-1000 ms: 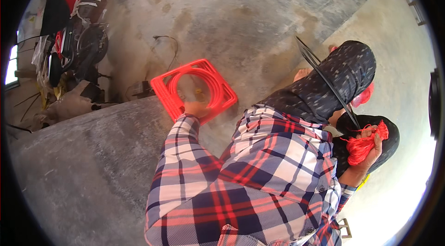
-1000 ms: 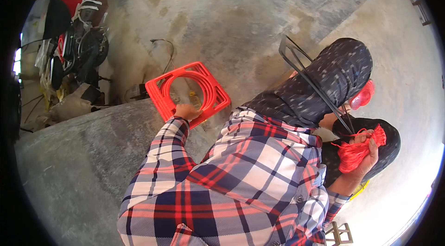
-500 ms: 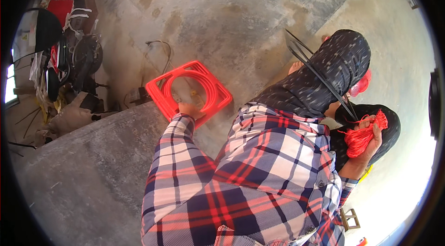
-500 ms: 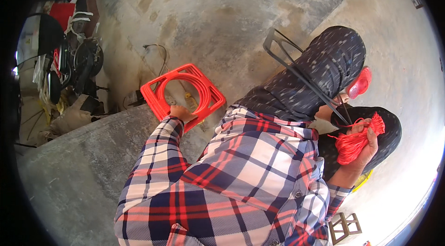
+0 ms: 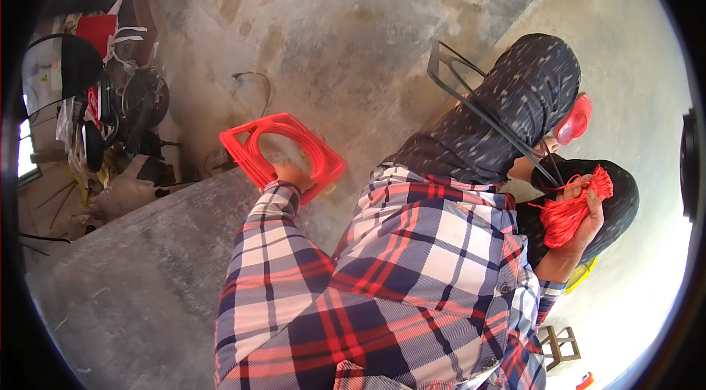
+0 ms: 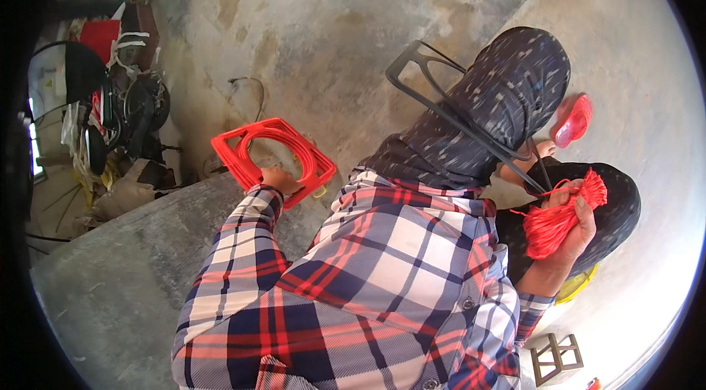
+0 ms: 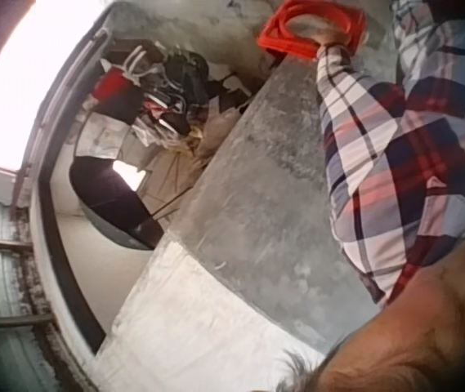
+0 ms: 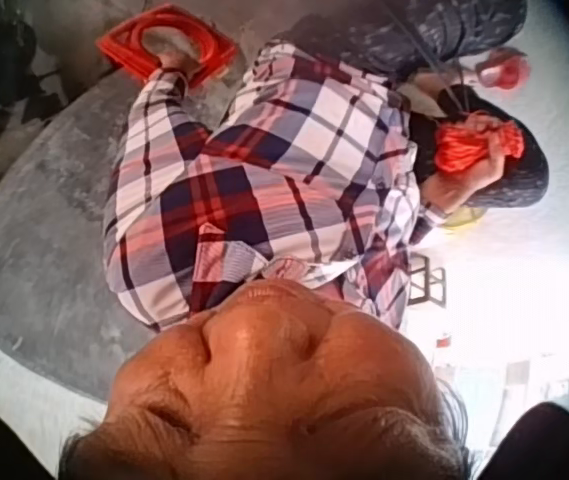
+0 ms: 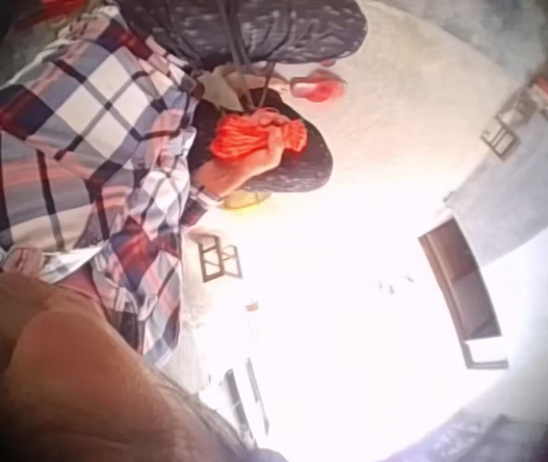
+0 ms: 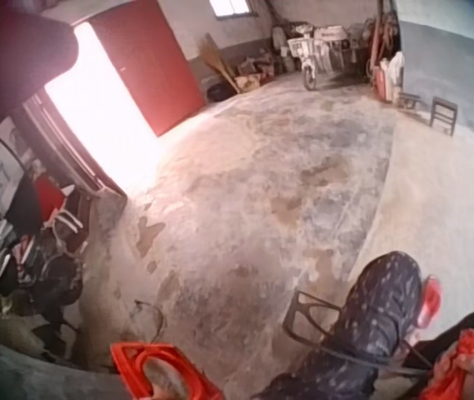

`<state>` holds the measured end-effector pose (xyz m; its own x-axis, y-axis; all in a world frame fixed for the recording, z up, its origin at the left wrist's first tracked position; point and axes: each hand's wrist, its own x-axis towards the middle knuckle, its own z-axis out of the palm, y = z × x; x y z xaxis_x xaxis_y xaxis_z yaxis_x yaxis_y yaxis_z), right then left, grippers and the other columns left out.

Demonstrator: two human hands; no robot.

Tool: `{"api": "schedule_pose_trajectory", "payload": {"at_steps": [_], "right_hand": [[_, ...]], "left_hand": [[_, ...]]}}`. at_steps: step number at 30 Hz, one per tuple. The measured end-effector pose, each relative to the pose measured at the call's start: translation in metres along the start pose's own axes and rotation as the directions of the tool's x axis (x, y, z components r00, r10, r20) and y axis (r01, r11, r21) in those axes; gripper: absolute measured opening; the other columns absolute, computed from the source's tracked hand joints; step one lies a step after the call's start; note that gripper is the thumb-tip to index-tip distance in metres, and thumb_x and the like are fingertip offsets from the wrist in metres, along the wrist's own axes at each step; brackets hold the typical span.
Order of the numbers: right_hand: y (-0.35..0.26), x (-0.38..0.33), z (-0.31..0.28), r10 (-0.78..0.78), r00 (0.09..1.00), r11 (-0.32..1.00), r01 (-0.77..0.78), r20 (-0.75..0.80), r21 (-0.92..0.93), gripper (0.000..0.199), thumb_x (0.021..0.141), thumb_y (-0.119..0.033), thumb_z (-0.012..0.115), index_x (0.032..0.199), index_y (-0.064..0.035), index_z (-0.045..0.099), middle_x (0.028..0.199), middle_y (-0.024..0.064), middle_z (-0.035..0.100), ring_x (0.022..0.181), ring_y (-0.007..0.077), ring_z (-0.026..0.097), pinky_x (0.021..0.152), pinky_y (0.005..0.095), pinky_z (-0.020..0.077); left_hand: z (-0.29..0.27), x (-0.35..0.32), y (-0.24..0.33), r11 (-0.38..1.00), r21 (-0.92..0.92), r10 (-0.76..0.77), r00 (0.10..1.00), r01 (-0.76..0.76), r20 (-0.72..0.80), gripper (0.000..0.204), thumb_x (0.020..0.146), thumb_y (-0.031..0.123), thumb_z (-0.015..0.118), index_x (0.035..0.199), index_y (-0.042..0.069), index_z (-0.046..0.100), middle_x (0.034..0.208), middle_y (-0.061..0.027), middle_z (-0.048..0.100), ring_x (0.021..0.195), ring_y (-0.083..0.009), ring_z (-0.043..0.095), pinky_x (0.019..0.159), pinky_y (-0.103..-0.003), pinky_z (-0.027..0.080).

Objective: The person is winding red twine around various red and black plastic frames while sitting on the floor.

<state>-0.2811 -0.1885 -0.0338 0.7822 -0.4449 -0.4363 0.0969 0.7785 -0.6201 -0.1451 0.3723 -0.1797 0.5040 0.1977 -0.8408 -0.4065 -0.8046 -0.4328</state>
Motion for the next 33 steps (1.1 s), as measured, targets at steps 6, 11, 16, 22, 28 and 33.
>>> {"api": "schedule_pose_trajectory", "payload": {"at_steps": [6,11,16,22,28,33], "right_hand": [[0.0,0.001,0.0,0.024,1.0,1.0,-0.024,0.019,0.014,0.029,0.086,-0.009,0.061,0.114,-0.0048,0.052,0.094,0.0059,0.058,0.081,0.0145,0.06,0.071,0.0282,0.0504],[0.002,0.0,-0.002,0.024,1.0,1.0,-0.024,0.02,0.013,0.028,0.087,-0.009,0.061,0.113,-0.0048,0.052,0.095,0.006,0.058,0.081,0.0143,0.059,0.072,0.028,0.0498],[0.002,0.0,-0.006,0.02,0.998,1.0,-0.021,0.058,0.008,0.027,0.087,-0.009,0.061,0.112,-0.0048,0.053,0.094,0.0055,0.058,0.081,0.0142,0.059,0.071,0.028,0.0492],[0.003,0.0,-0.007,0.006,0.997,0.999,-0.004,0.072,-0.036,0.025,0.087,-0.01,0.06,0.111,-0.0053,0.053,0.093,0.0047,0.057,0.081,0.014,0.058,0.071,0.0279,0.0488],[0.003,0.0,-0.005,0.014,0.998,0.999,-0.012,0.069,-0.038,0.023,0.088,-0.011,0.06,0.109,-0.0051,0.053,0.089,0.0051,0.056,0.079,0.0139,0.057,0.07,0.0283,0.048],[0.004,0.0,-0.004,0.001,0.999,0.995,0.005,0.054,-0.1,0.022,0.088,-0.011,0.06,0.107,-0.0052,0.052,0.088,0.0049,0.056,0.079,0.0132,0.057,0.071,0.0272,0.0483]], "left_hand": [[0.021,0.0,0.002,0.995,-0.08,-0.058,0.997,0.053,-0.054,0.068,0.08,0.066,0.051,0.112,0.009,0.071,0.119,-0.0122,0.066,0.116,-0.0316,0.06,0.097,-0.053,0.036],[0.04,0.006,-0.004,0.984,-0.16,-0.074,0.995,0.084,0.066,0.067,0.078,0.067,0.052,0.112,0.012,0.071,0.118,-0.0112,0.067,0.114,-0.0291,0.061,0.096,-0.049,0.037],[0.055,0.019,-0.004,0.986,-0.151,-0.064,0.997,0.071,0.051,0.064,0.078,0.066,0.053,0.112,0.015,0.072,0.118,-0.0094,0.068,0.113,-0.0278,0.062,0.094,-0.044,0.04],[0.055,0.027,-0.006,0.97,-0.231,-0.058,0.995,0.076,0.084,0.062,0.078,0.065,0.051,0.111,0.018,0.072,0.119,-0.0094,0.067,0.115,-0.0273,0.06,0.094,-0.044,0.04],[0.039,0.028,0.006,0.973,-0.231,0.021,1.0,-0.016,0.021,0.062,0.081,0.063,0.047,0.113,0.016,0.071,0.118,-0.0109,0.067,0.115,-0.0283,0.061,0.094,-0.049,0.04],[0.024,0.035,0.03,0.97,-0.243,-0.012,1.0,0.006,-0.021,0.064,0.083,0.061,0.045,0.116,0.011,0.069,0.118,-0.011,0.067,0.112,-0.0292,0.062,0.092,-0.052,0.041]]}}
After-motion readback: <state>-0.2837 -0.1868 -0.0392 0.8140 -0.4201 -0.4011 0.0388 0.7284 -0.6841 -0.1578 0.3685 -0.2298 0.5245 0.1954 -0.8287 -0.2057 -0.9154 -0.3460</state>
